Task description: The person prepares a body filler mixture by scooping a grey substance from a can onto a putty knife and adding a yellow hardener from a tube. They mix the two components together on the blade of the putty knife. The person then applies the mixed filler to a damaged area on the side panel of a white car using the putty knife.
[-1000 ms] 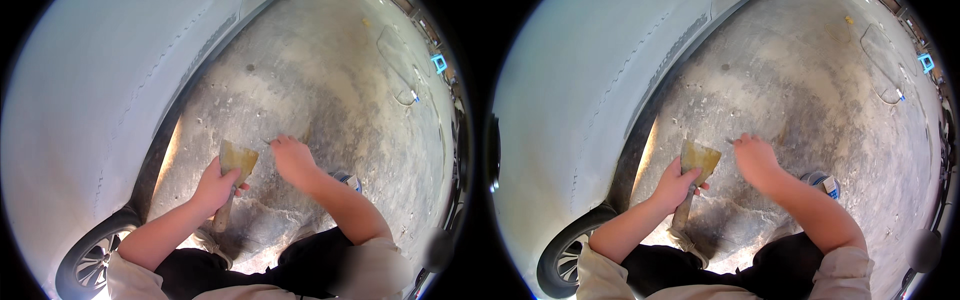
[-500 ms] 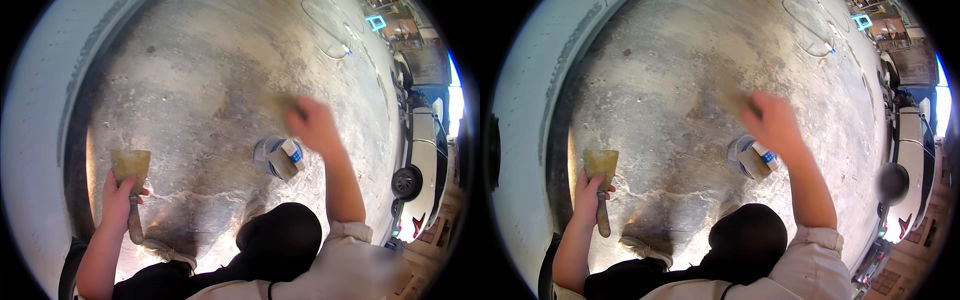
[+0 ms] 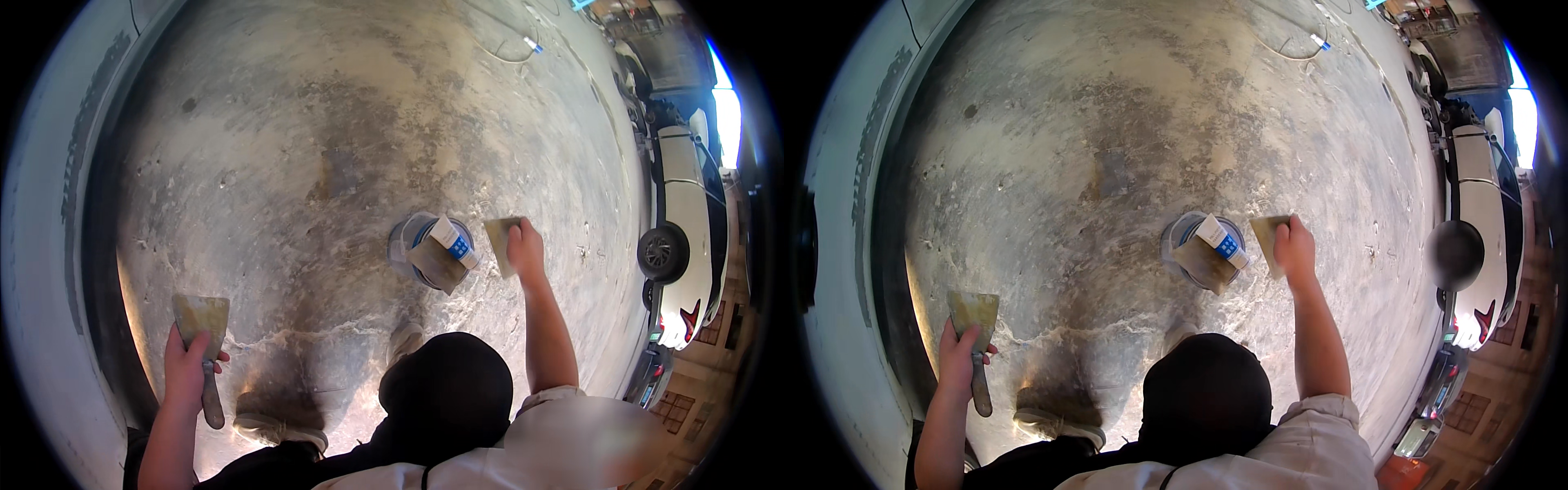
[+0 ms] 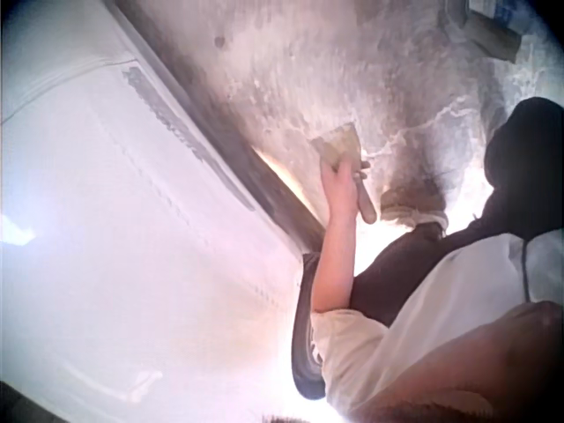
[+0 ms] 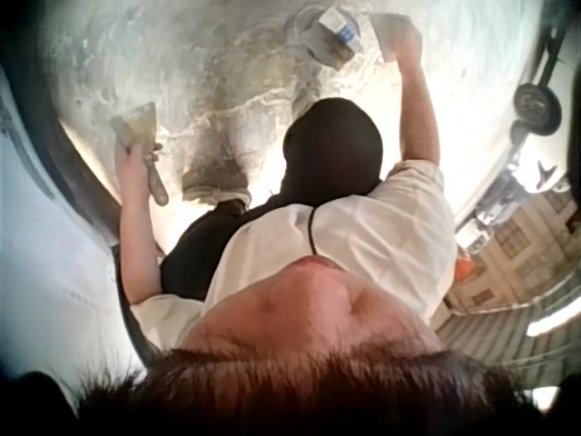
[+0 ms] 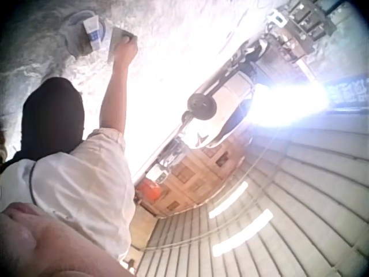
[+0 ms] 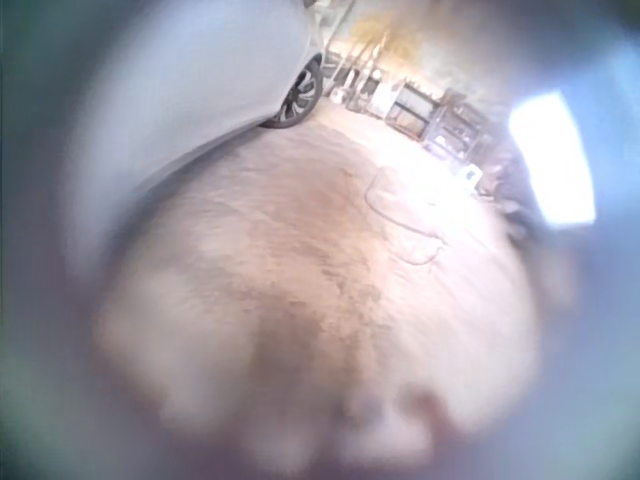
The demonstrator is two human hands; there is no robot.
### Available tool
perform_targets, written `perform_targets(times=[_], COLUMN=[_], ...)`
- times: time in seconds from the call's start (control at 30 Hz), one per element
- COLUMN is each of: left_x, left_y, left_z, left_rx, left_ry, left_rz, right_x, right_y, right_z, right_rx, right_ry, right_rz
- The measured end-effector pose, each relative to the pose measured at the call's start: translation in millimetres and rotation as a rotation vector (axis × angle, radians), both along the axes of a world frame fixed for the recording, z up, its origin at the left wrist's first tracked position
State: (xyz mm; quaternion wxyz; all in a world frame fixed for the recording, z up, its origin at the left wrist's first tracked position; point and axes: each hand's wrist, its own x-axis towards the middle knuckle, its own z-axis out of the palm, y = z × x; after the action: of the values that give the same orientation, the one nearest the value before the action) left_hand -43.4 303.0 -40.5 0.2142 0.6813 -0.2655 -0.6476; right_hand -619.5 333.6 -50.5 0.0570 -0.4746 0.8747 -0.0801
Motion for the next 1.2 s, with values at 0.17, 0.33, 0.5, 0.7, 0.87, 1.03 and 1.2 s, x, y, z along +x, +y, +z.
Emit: perform_targets(times=[0.17, 0.33, 0.5, 0.7, 0.87, 1.03, 1.2], left_x=[-3, 0, -6, -2, -2, 3, 15], left_y=[4, 9, 4, 2, 1, 0, 6], left_z=[-2, -4, -6, -7, -15, -18, -26], left_rx=[-0.008, 0.006, -0.001, 0.001, 0.001, -0.004, -0.023], left_ry=[-0.01, -0.02, -0.011, -0.035, -0.028, -0.053, -0.099], left_rz=[-0.002, 0.009, -0.01, -0.034, -0.047, -0.042, -0.058], right_x=[-31, -25, -50, 26, 47, 44, 31], right_y=[-39, -63, -64, -40, -13, -16, -71], right_z=[-41, -69, -95, -20, -18, -23, -15], right_rx=[0.071, 0.112, -0.065, 0.249, 0.198, 0.244, 0.073], right_ry=[-0.165, -0.206, -0.275, -0.198, -0.159, -0.165, -0.053], right_rz=[0.021, 0.08, 0.08, 0.469, 0.464, 0.432, 0.391])
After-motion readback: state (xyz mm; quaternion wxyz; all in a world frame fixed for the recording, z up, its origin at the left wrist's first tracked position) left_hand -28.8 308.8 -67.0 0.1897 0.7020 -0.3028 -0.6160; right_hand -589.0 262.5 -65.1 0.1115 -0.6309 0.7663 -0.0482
